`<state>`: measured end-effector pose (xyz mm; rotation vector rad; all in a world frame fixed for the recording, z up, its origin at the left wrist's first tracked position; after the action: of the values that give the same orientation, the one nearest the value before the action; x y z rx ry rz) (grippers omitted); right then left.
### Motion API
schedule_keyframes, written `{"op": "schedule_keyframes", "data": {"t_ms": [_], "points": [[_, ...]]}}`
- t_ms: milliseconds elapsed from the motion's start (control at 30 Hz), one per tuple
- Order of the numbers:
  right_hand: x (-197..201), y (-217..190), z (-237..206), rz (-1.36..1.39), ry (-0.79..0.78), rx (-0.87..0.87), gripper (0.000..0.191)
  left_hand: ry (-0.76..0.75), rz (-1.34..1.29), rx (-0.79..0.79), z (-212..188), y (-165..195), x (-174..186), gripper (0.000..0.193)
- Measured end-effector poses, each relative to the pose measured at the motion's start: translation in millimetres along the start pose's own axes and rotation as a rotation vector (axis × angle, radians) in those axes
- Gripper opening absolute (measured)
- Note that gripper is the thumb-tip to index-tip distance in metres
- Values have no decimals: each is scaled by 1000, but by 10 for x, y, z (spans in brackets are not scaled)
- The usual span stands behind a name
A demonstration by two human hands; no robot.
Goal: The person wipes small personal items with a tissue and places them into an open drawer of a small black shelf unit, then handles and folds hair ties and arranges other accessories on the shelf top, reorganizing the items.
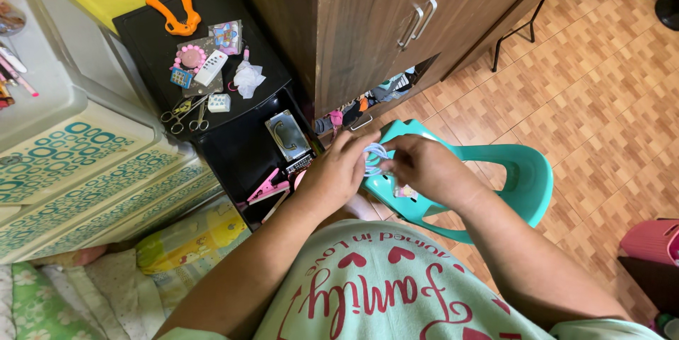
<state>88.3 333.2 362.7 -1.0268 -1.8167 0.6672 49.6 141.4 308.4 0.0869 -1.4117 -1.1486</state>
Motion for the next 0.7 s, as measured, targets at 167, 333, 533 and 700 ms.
{"op": "schedule_keyframes", "data": {"t_ms": [167,333,533,700], "points": [[9,10,-2,-101,40,123,33,-21,-81,27,-19,-105,-29,38],[-118,88,54,110,-40,35,34,35,-203,-74,-2,-126,-111,31],[-164,214,95,170,-6,140,31,-25,-322,-98,-3,-159,-48,35],[-143,270,92,236,-2,82,26,19,-172,-42,-7,-164,-114,26]]}}
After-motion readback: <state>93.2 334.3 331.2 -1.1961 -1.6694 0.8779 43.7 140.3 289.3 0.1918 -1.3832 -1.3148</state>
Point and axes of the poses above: each hand's wrist, its own z-axis towards the middle knuckle, its own x-axis out of the back of the hand, y = z × x, the point moved 1 cm from there along z, towards the middle knuckle, and after that the axes turned 11 degrees about z, right-handed, at the moved point
